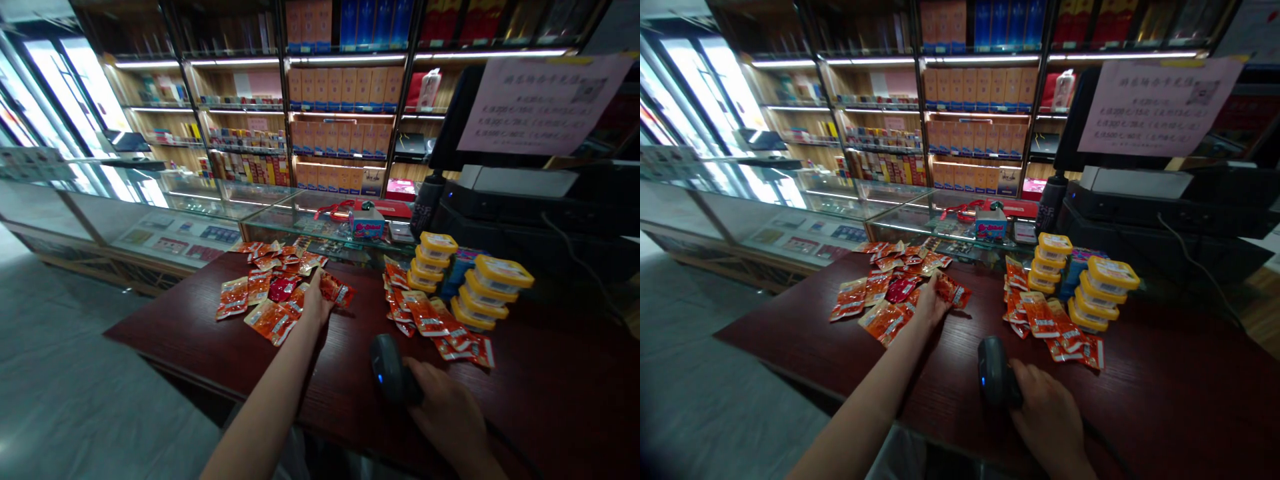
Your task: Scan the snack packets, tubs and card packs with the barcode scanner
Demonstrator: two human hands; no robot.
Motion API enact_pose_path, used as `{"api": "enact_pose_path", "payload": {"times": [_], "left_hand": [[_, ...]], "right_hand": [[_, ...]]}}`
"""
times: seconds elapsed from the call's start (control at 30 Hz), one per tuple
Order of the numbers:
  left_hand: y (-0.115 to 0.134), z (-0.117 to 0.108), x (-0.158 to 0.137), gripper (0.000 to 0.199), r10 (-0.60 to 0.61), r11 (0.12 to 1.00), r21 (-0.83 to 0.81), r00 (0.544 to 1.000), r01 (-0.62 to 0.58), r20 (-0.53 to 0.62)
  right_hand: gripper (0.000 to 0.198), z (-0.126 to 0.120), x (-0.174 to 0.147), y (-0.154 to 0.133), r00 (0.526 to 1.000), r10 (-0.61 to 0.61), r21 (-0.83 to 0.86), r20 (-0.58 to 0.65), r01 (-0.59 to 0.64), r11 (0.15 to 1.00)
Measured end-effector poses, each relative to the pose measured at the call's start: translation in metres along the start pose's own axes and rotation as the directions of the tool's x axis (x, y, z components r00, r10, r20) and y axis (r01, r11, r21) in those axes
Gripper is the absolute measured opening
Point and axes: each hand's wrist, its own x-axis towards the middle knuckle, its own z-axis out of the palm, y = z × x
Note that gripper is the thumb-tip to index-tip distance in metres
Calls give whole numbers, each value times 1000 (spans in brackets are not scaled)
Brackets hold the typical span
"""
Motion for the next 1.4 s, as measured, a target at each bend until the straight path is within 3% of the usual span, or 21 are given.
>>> {"api": "enact_pose_path", "payload": {"times": [0.1, 0.23, 0.33, 0.43, 0.6, 0.7, 0.8, 0.9, 1.1, 1.27, 1.4], "left_hand": [[-4, 1, -5, 33, 63, 995, 62, 989, -72, 134], [-7, -6, -4, 32, 72, 977, 188, 988, -97, 135], [-9, -11, -1, 35, -9, 984, 179, 996, -6, 86], [-10, -12, -1, 42, -98, 984, 164, 987, 76, 131], [-14, -16, -8, 32, -101, 954, 299, 947, 6, 305], [-15, -17, -11, 30, -62, 926, 366, 920, -91, 386], [-17, -17, -12, 32, -23, 864, 464, 907, -193, 421], [-19, -18, -12, 33, 0, 794, 546, 899, -267, 439], [-23, -23, -8, 29, 54, 724, 590, 883, -357, 467], [-21, -21, -8, 30, 146, 652, 570, 820, -501, 554], [-21, -21, -12, 22, 92, 684, 595, 859, -422, 503]], "right_hand": [[44, -4, 2, -2, 999, 24, 22, 34, -24, 999], [44, -6, 3, -4, 998, 50, 13, 48, -51, 999], [44, -6, 4, -4, 997, 53, 4, 52, -53, 999], [42, -7, 6, -4, 995, 67, 14, 79, -68, 998], [39, -23, 17, -6, 981, 147, 186, 123, -168, 968], [33, -37, 28, -13, 971, 213, 418, 112, -240, 876], [33, -46, 40, -24, 967, 239, 647, 86, -237, 725], [37, -49, 50, -34, 954, 281, 770, 104, -256, 585], [44, -41, 53, -40, 915, 330, 816, 232, -368, 446], [45, -40, 49, -42, 887, 331, 826, 321, -434, 359], [43, -41, 48, -44, 876, 345, 802, 338, -460, 381]]}}
